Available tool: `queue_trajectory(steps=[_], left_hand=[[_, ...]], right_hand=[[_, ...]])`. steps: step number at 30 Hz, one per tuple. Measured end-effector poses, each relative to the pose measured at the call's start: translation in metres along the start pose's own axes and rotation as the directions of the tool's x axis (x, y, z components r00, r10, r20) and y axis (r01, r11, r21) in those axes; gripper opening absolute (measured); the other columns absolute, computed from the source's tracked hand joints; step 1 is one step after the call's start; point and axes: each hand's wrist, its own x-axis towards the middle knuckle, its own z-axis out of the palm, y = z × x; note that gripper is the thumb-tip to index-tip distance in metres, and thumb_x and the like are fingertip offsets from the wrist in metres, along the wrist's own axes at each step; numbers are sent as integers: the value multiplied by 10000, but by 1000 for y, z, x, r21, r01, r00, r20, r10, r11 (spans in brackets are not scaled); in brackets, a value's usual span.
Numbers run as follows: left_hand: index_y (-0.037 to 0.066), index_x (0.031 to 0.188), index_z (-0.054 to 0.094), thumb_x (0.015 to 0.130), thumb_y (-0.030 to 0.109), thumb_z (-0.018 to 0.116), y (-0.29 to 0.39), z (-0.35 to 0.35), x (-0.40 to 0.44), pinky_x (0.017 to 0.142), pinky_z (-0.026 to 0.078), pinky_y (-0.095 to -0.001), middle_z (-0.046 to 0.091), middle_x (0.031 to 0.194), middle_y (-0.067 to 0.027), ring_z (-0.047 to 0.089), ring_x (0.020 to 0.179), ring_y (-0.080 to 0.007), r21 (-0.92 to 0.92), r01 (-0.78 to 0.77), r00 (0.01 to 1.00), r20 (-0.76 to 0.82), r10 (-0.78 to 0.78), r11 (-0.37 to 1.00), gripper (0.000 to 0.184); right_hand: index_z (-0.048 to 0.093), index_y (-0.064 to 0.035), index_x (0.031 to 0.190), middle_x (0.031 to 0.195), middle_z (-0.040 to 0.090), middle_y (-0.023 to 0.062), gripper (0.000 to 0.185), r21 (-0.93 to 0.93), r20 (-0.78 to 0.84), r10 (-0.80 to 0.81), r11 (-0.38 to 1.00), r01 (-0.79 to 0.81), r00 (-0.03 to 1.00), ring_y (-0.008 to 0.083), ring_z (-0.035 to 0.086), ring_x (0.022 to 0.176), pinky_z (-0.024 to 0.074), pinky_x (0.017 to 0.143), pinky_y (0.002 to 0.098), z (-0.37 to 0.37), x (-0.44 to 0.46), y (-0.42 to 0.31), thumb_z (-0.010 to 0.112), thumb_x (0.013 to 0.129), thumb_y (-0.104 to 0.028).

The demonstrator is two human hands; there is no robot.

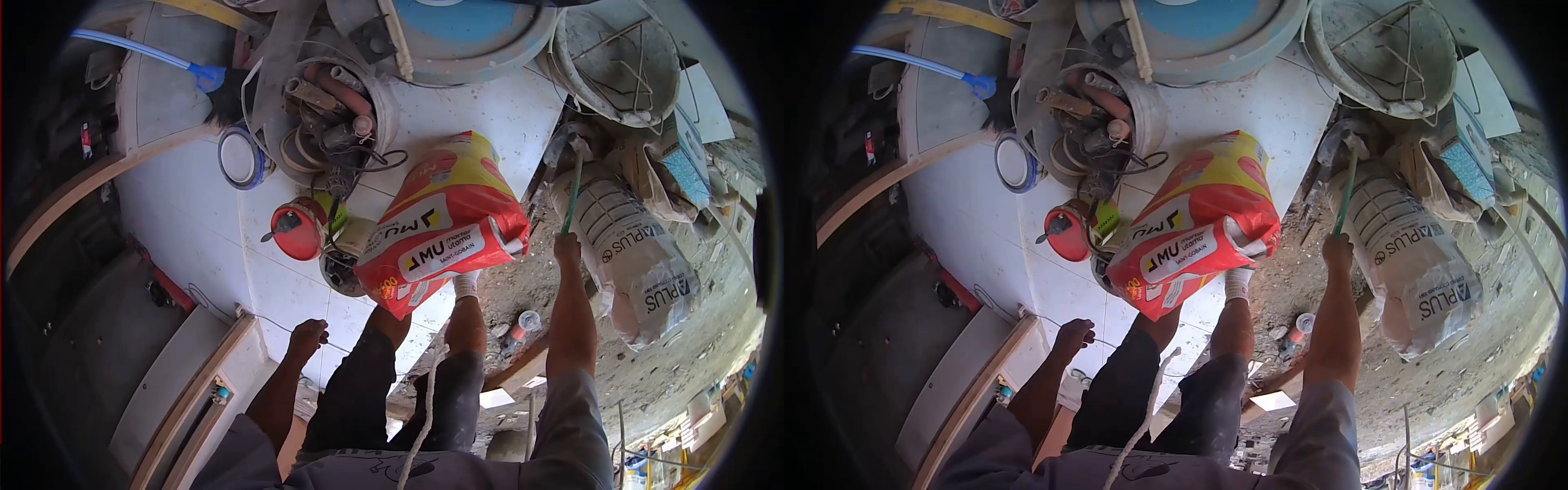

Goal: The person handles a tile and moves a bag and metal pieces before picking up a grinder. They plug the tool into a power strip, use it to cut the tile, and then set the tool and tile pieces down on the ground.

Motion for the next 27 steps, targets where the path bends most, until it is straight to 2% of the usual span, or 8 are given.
queue_trajectory(steps=[2, 8, 10, 13, 16, 20, 25, 27], left_hand=[[54, 1033, 635, 932, 363, 515, 18, 16, -7, 688, 483, -312, 659, 859, -52, 633, 773, -145, -31, -20, 994, 106, 23, 999, 346], [62, 1052, 636, 947, 357, 500, 32, 35, -28, 688, 483, -284, 657, 861, -43, 635, 783, -130, -284, -118, 955, 229, 187, 952, 342], [61, 1042, 636, 943, 365, 506, 26, 30, -30, 680, 483, -277, 657, 863, -41, 637, 784, -127, -347, -93, 957, 227, 179, 933, 345], [66, 1014, 637, 921, 363, 544, 5, 20, -20, 662, 483, -269, 655, 833, -39, 637, 753, -122, -426, 1, 977, 194, 91, 905, 325], [72, 990, 636, 917, 359, 555, -4, 12, -6, 643, 483, -260, 647, 809, -37, 638, 724, -119, -570, 42, 985, 160, 60, 820, 307], [82, 991, 605, 913, 383, 576, 27, 9, 32, 640, 486, -268, 644, 827, -34, 640, 738, -120, -685, -5, 979, 146, 144, 728, 312], [51, 1080, 577, 920, 331, 593, 118, 20, 91, 545, 424, -224, 613, 827, -25, 574, 674, -92, -791, -197, 942, 12, 336, 579, 323], [10, 1102, 587, 920, 325, 587, 158, 14, 96, 578, 456, -254, 644, 842, -93, 605, 683, -123, -721, -298, 936, -92, 340, 625, 364]], right_hand=[[502, -6, 1229, 1212, 526, 291, 511, -210, 28, -49, 976, 54, 998, 439, 541, 1107, 430, 969, 491, -6, -41, 3, 536, 866, -364], [628, -36, 1078, 1080, 634, 225, 401, -170, -21, -314, 937, 306, 949, 370, 604, 1028, 457, 900, 452, -72, -91, 0, 543, 848, -353], [645, -54, 1054, 1043, 641, 226, 316, 7, -167, -300, 952, 306, 939, 368, 621, 982, 476, 844, 424, -125, -114, -39, 541, 872, -292], [626, -23, 1065, 986, 659, 201, 244, -10, -456, -559, 781, 624, 692, 328, 656, 880, 500, 751, 382, -197, -195, -157, 539, 901, -181], [613, -16, 1059, 935, 635, 180, 187, -31, -509, -743, 521, 853, 435, 296, 647, 828, 515, 715, 352, -212, -254, -268, 542, 907, -97], [598, -17, 1066, 938, 637, 170, 215, -32, -233, -919, 335, 942, 319, 308, 652, 826, 530, 713, 381, -152, -313, -382, 579, 870, -105], [548, -41, 1129, 1087, 597, 164, 345, -402, 55, -944, 276, 873, 324, 318, 630, 976, 530, 770, 437, -37, -287, -456, 624, 804, -129], [530, -48, 1119, 1149, 541, 158, 360, -720, 105, -945, 142, 680, 309, 304, 566, 1091, 533, 793, 432, -6, -271, -468, 632, 786, -140]])
